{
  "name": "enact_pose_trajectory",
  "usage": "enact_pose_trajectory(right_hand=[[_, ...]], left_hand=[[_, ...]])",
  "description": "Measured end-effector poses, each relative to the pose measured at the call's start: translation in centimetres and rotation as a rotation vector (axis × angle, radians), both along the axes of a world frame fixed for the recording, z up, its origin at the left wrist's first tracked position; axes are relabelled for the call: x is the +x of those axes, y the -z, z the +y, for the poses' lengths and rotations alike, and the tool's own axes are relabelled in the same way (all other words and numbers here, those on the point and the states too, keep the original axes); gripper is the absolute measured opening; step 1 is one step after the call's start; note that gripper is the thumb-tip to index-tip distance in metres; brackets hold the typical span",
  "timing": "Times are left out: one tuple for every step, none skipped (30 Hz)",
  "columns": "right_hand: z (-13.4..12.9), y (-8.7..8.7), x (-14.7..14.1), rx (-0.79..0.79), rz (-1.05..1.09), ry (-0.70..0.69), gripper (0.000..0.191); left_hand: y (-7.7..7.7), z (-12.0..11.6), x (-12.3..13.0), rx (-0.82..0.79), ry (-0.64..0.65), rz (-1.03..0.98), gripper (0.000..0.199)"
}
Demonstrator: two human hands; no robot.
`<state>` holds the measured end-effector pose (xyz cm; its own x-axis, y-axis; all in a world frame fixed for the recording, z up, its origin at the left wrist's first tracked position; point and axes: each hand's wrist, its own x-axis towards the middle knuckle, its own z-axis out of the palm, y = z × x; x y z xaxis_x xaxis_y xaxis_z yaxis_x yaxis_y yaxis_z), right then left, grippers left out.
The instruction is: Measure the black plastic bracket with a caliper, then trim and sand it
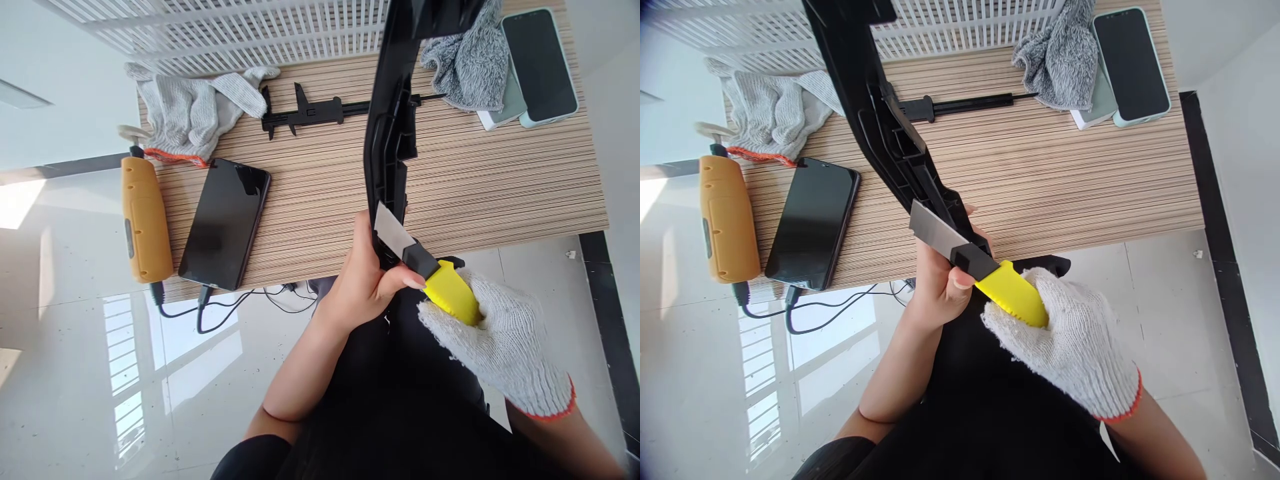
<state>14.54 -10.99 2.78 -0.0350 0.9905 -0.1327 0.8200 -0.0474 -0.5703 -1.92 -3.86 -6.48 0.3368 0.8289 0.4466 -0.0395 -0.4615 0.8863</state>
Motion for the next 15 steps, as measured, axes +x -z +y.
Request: enact_pose_trajectory(right_hand=[[0.3, 0.0, 0.2, 0.040, -0.028, -0.032, 0.038], [0.5, 0.0, 0.4, 0.079, -0.064, -0.067, 0.039], [0.9, -0.1, 0.7, 0.125, -0.108, -0.103, 0.041], [1.2, -0.1, 1.0, 0.179, -0.157, -0.138, 0.044], [1.5, -0.2, 1.4, 0.232, -0.209, -0.173, 0.046], [1.8, -0.2, 1.7, 0.289, -0.263, -0.209, 0.049], [2.1, -0.3, 2.1, 0.350, -0.320, -0.243, 0.051], [2.3, -0.4, 2.5, 0.407, -0.376, -0.277, 0.053], [2.5, -0.5, 2.8, 0.455, -0.429, -0.306, 0.053], [2.7, -0.6, 3.2, 0.493, -0.478, -0.333, 0.052], [2.9, -0.7, 3.5, 0.525, -0.522, -0.358, 0.052], [3.0, -0.9, 3.8, 0.555, -0.560, -0.379, 0.052], [3.1, -1.0, 4.1, 0.578, -0.594, -0.399, 0.053], [3.2, -1.2, 4.4, 0.596, -0.624, -0.415, 0.055], [3.3, -1.3, 4.6, 0.605, -0.654, -0.427, 0.057]], left_hand=[[0.0, 0.0, 0.0, -0.012, -0.001, -0.014, 0.069], [0.1, -0.1, 0.0, -0.027, -0.001, -0.029, 0.067], [0.1, -0.1, 0.0, -0.038, -0.004, -0.036, 0.064], [0.1, -0.2, 0.0, -0.044, -0.007, -0.035, 0.062], [0.1, -0.2, 0.1, -0.049, -0.012, -0.032, 0.061], [0.1, -0.2, 0.1, -0.049, -0.017, -0.030, 0.060], [0.1, -0.2, 0.2, -0.046, -0.023, -0.034, 0.059], [0.0, -0.2, 0.3, -0.041, -0.029, -0.041, 0.057], [0.0, -0.2, 0.4, -0.036, -0.035, -0.050, 0.055], [-0.1, -0.2, 0.5, -0.033, -0.042, -0.059, 0.054], [-0.1, -0.2, 0.5, -0.033, -0.047, -0.064, 0.052], [-0.2, -0.2, 0.6, -0.036, -0.052, -0.065, 0.051], [-0.3, -0.2, 0.7, -0.040, -0.057, -0.060, 0.051], [-0.4, -0.1, 0.8, -0.044, -0.064, -0.052, 0.051], [-0.4, -0.1, 0.8, -0.047, -0.072, -0.041, 0.052]])
